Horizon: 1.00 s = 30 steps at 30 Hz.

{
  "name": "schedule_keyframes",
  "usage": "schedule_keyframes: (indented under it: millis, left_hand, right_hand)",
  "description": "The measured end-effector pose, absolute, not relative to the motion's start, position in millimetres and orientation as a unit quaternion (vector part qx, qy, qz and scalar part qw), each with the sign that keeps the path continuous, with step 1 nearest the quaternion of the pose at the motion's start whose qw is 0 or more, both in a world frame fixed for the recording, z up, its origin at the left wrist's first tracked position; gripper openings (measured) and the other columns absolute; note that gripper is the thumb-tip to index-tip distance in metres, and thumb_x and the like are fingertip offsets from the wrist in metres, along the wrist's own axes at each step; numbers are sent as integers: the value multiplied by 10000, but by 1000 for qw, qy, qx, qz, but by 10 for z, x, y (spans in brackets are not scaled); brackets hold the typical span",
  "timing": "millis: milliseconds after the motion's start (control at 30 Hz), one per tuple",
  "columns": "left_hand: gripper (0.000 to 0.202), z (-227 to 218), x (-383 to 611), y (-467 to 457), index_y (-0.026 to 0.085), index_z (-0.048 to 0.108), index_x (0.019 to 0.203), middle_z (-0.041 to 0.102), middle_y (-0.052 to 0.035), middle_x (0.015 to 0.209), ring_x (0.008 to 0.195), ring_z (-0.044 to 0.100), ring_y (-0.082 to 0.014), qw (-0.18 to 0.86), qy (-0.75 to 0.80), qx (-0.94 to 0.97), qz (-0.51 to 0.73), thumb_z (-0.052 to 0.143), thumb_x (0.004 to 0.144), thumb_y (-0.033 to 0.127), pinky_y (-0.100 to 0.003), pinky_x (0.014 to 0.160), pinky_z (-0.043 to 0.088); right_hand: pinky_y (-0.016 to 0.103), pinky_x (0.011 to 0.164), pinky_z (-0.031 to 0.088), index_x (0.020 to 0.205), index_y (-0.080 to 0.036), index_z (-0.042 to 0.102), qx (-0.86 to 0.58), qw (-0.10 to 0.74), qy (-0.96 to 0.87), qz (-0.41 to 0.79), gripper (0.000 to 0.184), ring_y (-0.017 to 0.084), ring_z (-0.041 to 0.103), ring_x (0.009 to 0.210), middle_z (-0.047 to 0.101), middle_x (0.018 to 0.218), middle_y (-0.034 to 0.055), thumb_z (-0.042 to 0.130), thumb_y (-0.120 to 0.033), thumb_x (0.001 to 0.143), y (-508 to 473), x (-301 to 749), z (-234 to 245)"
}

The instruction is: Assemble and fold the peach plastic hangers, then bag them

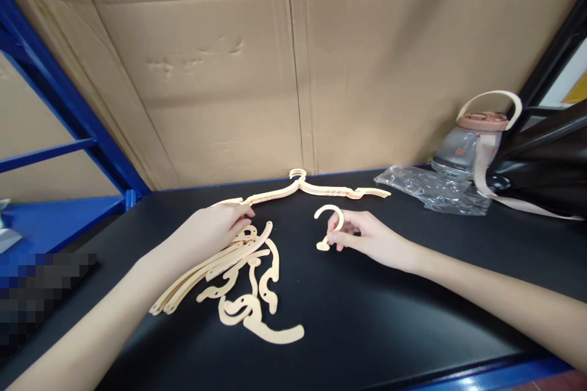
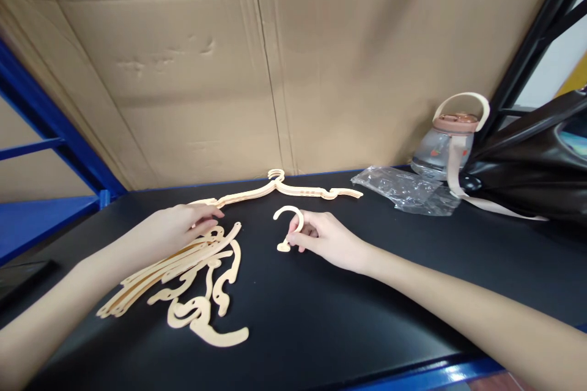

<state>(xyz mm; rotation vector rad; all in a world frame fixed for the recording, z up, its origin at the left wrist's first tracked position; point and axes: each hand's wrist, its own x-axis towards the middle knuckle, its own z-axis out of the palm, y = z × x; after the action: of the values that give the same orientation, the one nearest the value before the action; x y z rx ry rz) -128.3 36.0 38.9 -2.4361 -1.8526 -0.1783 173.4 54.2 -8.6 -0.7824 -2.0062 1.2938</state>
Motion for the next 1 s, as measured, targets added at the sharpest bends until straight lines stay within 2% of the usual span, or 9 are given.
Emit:
schedule_keyframes:
  millis: [167, 333, 400, 533, 733, 867, 1000]
  left_hand:
    - [359, 397, -1050, 273, 239, 668, 880, 678, -49, 972, 945, 600, -265, 36, -571, -815, -92, 429, 889, 506, -363, 785, 449]
    - [281, 240, -878, 239, 208, 620, 754, 629, -40, 851, 900, 565, -240, 12, -561, -815, -144, 478, 864, 425, -346, 774, 437]
    - [259, 183, -814, 228, 207, 598, 744, 616, -37, 832, 867, 566, -234, -9, -586, -794, -163, 474, 859, 403, -329, 714, 436]
    - [198, 199, -713, 177, 210, 533, 732, 593, -4, 763, 685, 559, -186, -64, -610, -766, -193, 481, 838, 368, -292, 606, 405]
    - [155, 348, -659, 65, 231, 371, 765, 528, 49, 676, 596, 510, -136, -141, -565, -769, -263, 418, 875, 329, -242, 557, 360]
    - [114, 337, -604, -15, 246, 332, 827, 490, 71, 649, 541, 464, -117, -118, -524, -808, -242, 381, 906, 312, -228, 534, 331]
    - [104, 297, -516, -89, 245, 335, 824, 473, 80, 610, 491, 441, -112, -86, -515, -831, -192, 381, 907, 286, -225, 503, 292]
  right_hand:
    - [273, 677, 489, 849, -192, 510, -291, 332, -724, 530, 197, 116, 595, 686, 637, 813, 7, 594, -369, 870, 545, 1706, -136]
    - [265, 632, 473, 847, -191, 481, -307, 339, -699, 550, 251, 122, 634, 660, 650, 809, 9, 572, -424, 872, 541, 1674, -130]
    - [264, 617, 472, 847, -193, 461, -306, 340, -690, 561, 254, 126, 654, 631, 670, 810, 15, 556, -426, 880, 540, 1670, -118]
    - [258, 596, 471, 840, -197, 428, -306, 336, -676, 579, 231, 131, 669, 591, 703, 787, 32, 511, -402, 907, 546, 1674, -104]
    - [252, 576, 477, 861, -203, 423, -320, 339, -650, 600, 224, 124, 655, 558, 697, 746, 14, 508, -405, 904, 564, 1682, -95]
    - [241, 538, 478, 893, -202, 429, -343, 341, -630, 608, 252, 114, 633, 536, 666, 721, 0, 514, -440, 894, 544, 1670, -61]
    - [224, 517, 475, 911, -206, 420, -337, 344, -631, 608, 277, 99, 630, 536, 644, 781, -6, 502, -470, 899, 528, 1652, -63]
